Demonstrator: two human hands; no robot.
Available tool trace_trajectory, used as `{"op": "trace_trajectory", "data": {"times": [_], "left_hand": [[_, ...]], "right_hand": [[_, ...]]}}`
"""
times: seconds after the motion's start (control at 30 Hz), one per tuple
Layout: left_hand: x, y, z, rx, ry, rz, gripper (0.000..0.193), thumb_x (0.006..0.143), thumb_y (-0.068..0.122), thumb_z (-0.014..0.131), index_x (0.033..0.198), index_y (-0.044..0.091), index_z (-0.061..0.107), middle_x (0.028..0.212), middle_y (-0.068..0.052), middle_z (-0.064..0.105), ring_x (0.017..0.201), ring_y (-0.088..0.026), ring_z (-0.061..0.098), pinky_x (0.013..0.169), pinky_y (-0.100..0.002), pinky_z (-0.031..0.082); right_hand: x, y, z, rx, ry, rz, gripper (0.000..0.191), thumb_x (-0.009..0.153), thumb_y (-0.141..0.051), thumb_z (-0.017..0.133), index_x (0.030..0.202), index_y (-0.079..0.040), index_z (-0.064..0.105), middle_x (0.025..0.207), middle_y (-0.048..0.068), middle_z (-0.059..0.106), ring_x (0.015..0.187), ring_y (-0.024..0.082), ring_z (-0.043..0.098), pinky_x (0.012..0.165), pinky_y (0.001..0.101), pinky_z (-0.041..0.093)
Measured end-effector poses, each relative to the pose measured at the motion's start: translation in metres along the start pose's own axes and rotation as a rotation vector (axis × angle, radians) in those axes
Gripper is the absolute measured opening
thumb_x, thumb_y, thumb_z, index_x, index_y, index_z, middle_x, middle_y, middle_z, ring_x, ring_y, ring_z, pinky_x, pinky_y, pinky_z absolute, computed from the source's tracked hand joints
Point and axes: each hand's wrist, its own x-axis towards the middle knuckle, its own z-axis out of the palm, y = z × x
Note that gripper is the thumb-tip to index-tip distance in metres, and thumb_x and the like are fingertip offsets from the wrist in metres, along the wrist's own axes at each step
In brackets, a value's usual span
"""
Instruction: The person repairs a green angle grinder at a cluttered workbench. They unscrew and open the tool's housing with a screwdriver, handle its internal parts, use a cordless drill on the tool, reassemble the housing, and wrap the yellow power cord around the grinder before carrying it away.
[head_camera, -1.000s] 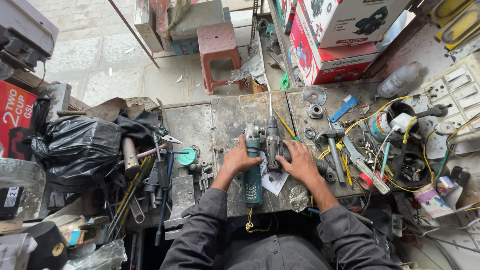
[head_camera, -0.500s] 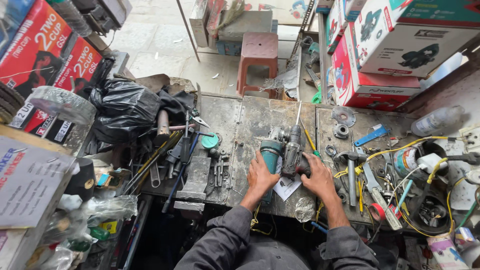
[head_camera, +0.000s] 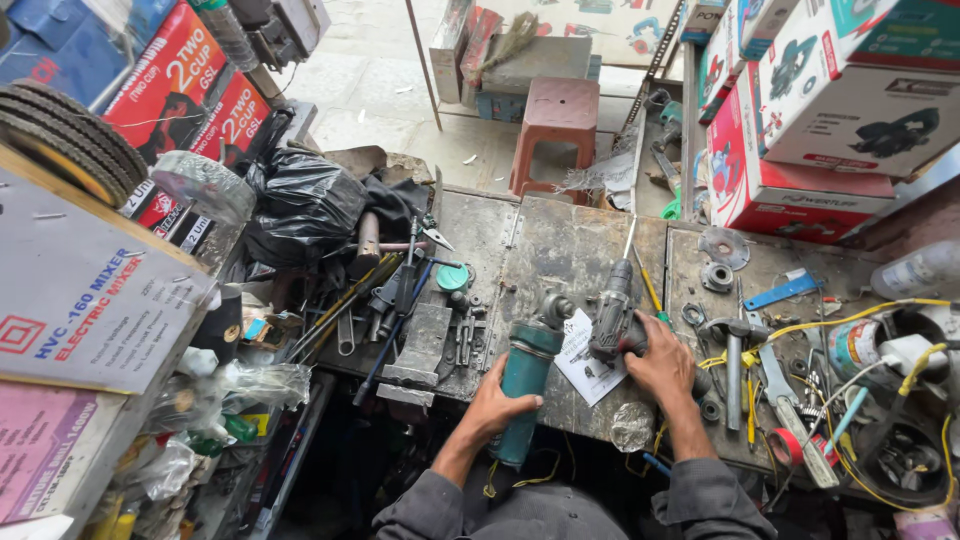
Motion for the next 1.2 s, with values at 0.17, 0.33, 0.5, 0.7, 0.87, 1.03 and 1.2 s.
{"op": "trace_trajectory", "data": {"times": [0.17, 0.33, 0.5, 0.7, 0.87, 1.03, 1.2], "left_hand": [[-0.018, 0.015, -0.013, -0.268, -0.012, -0.025, 0.096, 0.066, 0.017, 0.081, 0.152, 0.009, 0.039, 0.125, -0.01, 0.062, 0.111, -0.02, 0.063, 0.093, -0.033, 0.055], [-0.014, 0.029, -0.006, -0.346, -0.052, 0.024, 0.086, 0.068, 0.016, 0.079, 0.145, 0.009, 0.042, 0.115, -0.014, 0.064, 0.099, -0.024, 0.07, 0.084, -0.039, 0.06], [-0.009, 0.055, 0.005, -0.403, -0.135, 0.045, 0.083, 0.07, 0.017, 0.079, 0.143, 0.007, 0.042, 0.109, -0.021, 0.068, 0.091, -0.027, 0.073, 0.08, -0.041, 0.062], [0.014, 0.116, 0.015, -0.497, -0.172, 0.302, 0.079, 0.077, 0.019, 0.08, 0.143, 0.001, 0.041, 0.122, -0.021, 0.064, 0.103, -0.027, 0.07, 0.088, -0.042, 0.062], [0.037, 0.185, 0.017, -0.635, -0.169, 0.495, 0.074, 0.084, 0.02, 0.078, 0.142, -0.002, 0.039, 0.12, -0.021, 0.061, 0.101, -0.03, 0.07, 0.084, -0.047, 0.063], [0.032, 0.236, -0.007, -0.732, -0.111, 0.672, 0.064, 0.091, 0.015, 0.075, 0.14, -0.009, 0.042, 0.121, -0.023, 0.061, 0.102, -0.032, 0.069, 0.088, -0.047, 0.062], [0.011, 0.237, 0.003, -0.775, -0.015, 0.689, 0.06, 0.09, 0.01, 0.074, 0.139, -0.007, 0.043, 0.119, -0.022, 0.061, 0.1, -0.031, 0.069, 0.087, -0.046, 0.062]], "right_hand": [[0.005, -0.035, 0.006, 0.019, 0.002, -0.085, 0.078, 0.066, -0.023, 0.075, 0.141, -0.021, 0.055, 0.138, 0.007, 0.061, 0.121, 0.032, 0.062, 0.097, 0.0454, 0.048], [0.015, -0.088, 0.035, 0.133, -0.013, -0.232, 0.075, 0.069, -0.022, 0.077, 0.14, -0.019, 0.054, 0.138, 0.01, 0.06, 0.12, 0.034, 0.061, 0.096, 0.0469, 0.046], [0.015, -0.11, 0.037, 0.149, -0.044, -0.315, 0.075, 0.069, -0.016, 0.076, 0.14, -0.012, 0.052, 0.141, 0.013, 0.056, 0.125, 0.035, 0.057, 0.101, 0.0489, 0.044], [-0.047, -0.084, 0.007, 0.875, -0.325, -0.138, 0.049, 0.1, -0.043, 0.053, 0.14, -0.013, 0.057, 0.138, 0.01, 0.061, 0.13, 0.024, 0.058, 0.11, 0.038, 0.044], [-0.132, -0.058, 0.001, 1.05, -0.904, -0.082, 0.053, 0.101, -0.05, 0.045, 0.13, -0.012, 0.069, 0.092, 0.005, 0.066, 0.091, 0.016, 0.06, 0.085, 0.0315, 0.049], [-0.14, -0.052, -0.031, 0.759, -0.625, -0.125, 0.038, 0.091, -0.037, 0.075, 0.117, -0.01, 0.073, 0.106, 0.011, 0.065, 0.096, 0.02, 0.062, 0.086, 0.0341, 0.05], [-0.121, -0.12, -0.046, 0.907, -0.132, -0.537, 0.071, 0.084, -0.03, 0.079, 0.138, 0.003, 0.048, 0.132, 0.017, 0.053, 0.118, 0.027, 0.05, 0.098, 0.0422, 0.039]]}}
